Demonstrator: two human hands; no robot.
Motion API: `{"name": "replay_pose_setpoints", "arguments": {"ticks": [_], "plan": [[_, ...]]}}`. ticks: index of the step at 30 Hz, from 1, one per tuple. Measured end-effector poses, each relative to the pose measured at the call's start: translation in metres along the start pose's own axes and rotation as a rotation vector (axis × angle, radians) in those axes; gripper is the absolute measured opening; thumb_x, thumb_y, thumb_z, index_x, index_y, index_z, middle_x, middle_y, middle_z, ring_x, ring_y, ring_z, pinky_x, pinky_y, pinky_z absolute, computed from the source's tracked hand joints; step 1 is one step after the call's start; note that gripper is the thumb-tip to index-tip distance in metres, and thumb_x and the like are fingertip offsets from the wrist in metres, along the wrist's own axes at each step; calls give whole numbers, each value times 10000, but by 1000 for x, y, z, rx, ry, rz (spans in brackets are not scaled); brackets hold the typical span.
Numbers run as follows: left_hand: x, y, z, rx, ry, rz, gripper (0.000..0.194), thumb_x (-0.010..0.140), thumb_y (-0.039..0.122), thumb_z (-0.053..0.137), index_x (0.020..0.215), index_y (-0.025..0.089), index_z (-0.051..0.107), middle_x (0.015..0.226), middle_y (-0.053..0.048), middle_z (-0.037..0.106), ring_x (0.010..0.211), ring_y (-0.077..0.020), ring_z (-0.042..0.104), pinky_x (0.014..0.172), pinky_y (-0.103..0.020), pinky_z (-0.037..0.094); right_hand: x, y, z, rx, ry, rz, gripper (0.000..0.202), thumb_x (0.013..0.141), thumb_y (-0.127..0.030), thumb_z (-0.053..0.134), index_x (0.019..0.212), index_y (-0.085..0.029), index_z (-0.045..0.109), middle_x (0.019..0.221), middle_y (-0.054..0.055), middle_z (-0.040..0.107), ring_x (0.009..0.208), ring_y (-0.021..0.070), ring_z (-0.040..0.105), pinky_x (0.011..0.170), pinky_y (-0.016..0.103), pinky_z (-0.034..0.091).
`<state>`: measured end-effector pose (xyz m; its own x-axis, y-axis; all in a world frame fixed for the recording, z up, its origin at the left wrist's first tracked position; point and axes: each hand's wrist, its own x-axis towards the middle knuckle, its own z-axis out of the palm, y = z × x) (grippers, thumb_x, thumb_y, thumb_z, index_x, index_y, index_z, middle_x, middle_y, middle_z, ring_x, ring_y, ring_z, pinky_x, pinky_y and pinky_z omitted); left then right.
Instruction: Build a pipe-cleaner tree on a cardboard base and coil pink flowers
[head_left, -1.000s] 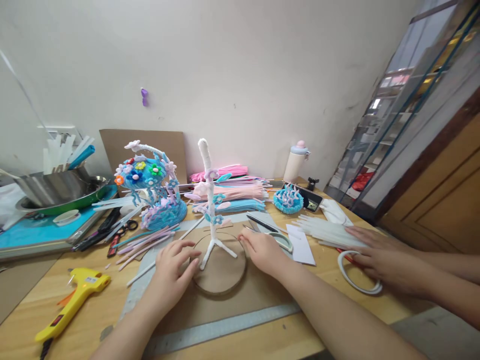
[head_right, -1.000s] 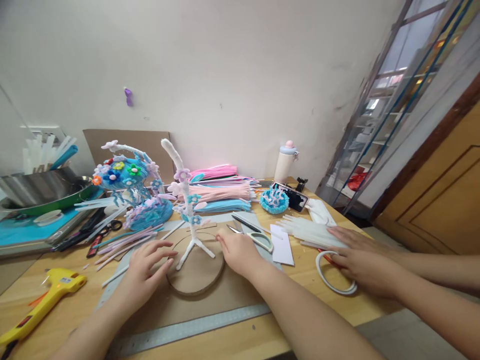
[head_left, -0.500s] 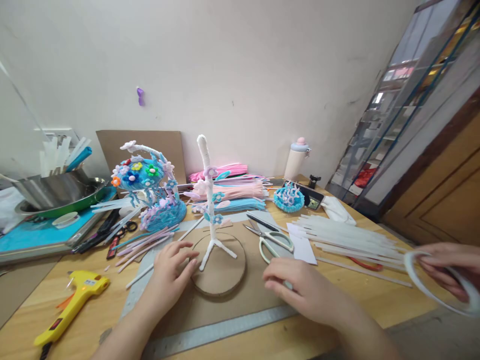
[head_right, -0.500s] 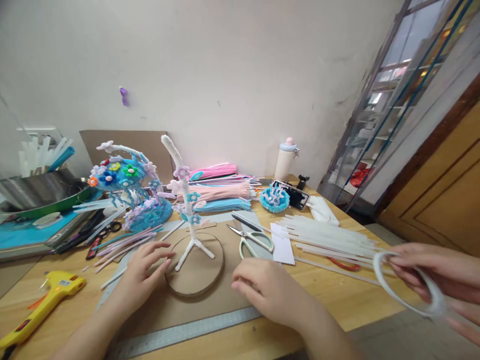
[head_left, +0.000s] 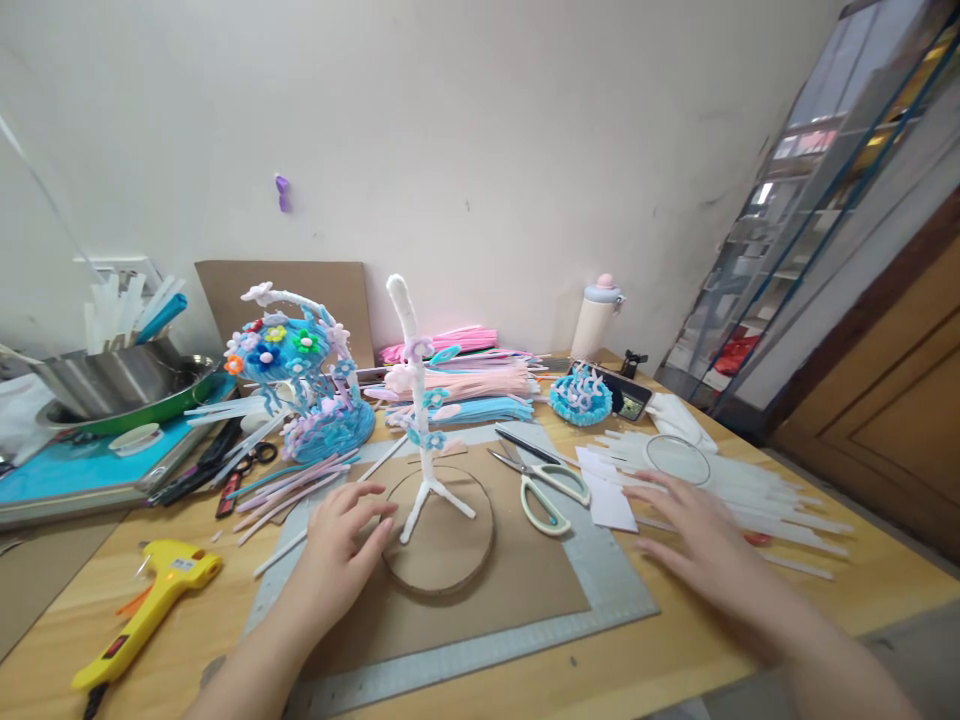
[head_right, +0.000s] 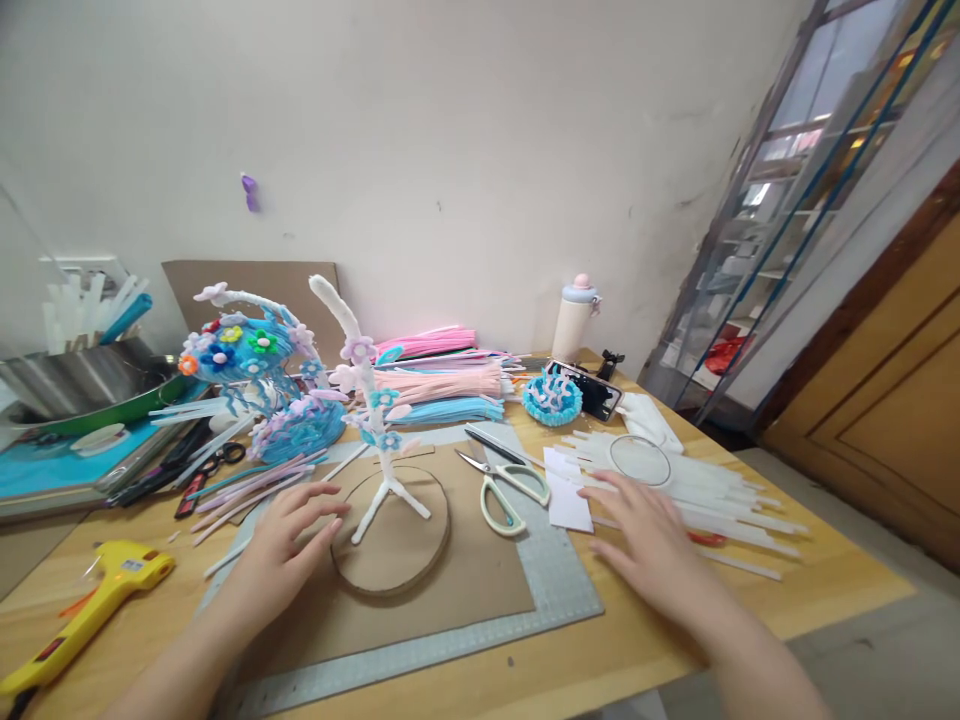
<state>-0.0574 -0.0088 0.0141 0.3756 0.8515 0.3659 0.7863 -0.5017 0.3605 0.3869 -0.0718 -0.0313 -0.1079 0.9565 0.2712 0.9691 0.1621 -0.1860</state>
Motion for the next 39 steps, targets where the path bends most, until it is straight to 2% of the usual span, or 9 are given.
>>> {"name": "replay_pose_setpoints", "arguments": {"ticks": [4,8,11,18,22,25,30,35,39], "plan": [[0,2,-1,8,-1,-6,236,876,360,456,942,277,668,1127,-59,587,1075,-266,516,914,-474,411,-15,55,6,-279,39,136,760,709,-406,623,1400,-347,312,1482,111,270,1347,389,212,989,617,240],[-1,5,-1,4,-7,-5,229,872,360,469,942,276,670,1120,-56,593,1082,-263,514,920,-463,415,-13,96,7,-352,59,248,786,743,-526,565,1425,-257,281,1464,169,290,1346,388,214,979,587,248],[-1,4,0,-1,-11,-13,223,872,355,471,942,275,668,1129,-57,589,1089,-267,510,926,-472,408,3,105,9,-305,37,233,756,759,-516,558,1413,-238,300,1446,196,315,1338,362,254,978,546,259],[-2,1,1,-2,-33,-11,208,883,346,470,962,276,649,1136,-60,577,1105,-262,492,933,-473,390,36,91,12,-144,1,128,609,708,-484,637,1249,-248,488,1407,171,378,1258,346,384,968,444,313],[-2,2,2,6,-40,-14,204,884,336,472,965,280,651,1140,-59,576,1099,-259,498,930,-473,391,35,87,9,-117,17,110,229,777,-444,562,890,-250,609,1324,149,466,1172,332,462,917,440,346],[-2,3,3,7,-52,-18,206,887,337,471,975,285,649,1144,-58,573,1105,-260,495,934,-475,388,36,82,3,-103,51,97,203,832,-389,484,760,-238,599,1247,153,520,1128,329,487,894,456,347],[-2,5,2,3,-47,-23,212,881,346,475,964,286,661,1138,-54,582,1102,-264,502,933,-472,398,68,48,-6,-66,55,-23,246,878,-386,430,855,-242,628,1228,112,537,1085,276,513,878,429,359],[-2,3,1,7,-33,-12,221,886,332,460,966,282,660,1138,-53,580,1089,-253,514,927,-460,407,115,-1,11,-52,-6,-147,188,864,-334,481,927,-272,647,1186,52,591,1081,246,530,902,422,353],[-3,3,0,10,-52,-14,221,888,338,454,968,285,653,1141,-55,573,1095,-256,507,921,-465,406,123,-5,18,-67,-21,-93,372,852,-362,490,1218,-320,537,1315,61,520,1175,275,482,953,469,328]]}}
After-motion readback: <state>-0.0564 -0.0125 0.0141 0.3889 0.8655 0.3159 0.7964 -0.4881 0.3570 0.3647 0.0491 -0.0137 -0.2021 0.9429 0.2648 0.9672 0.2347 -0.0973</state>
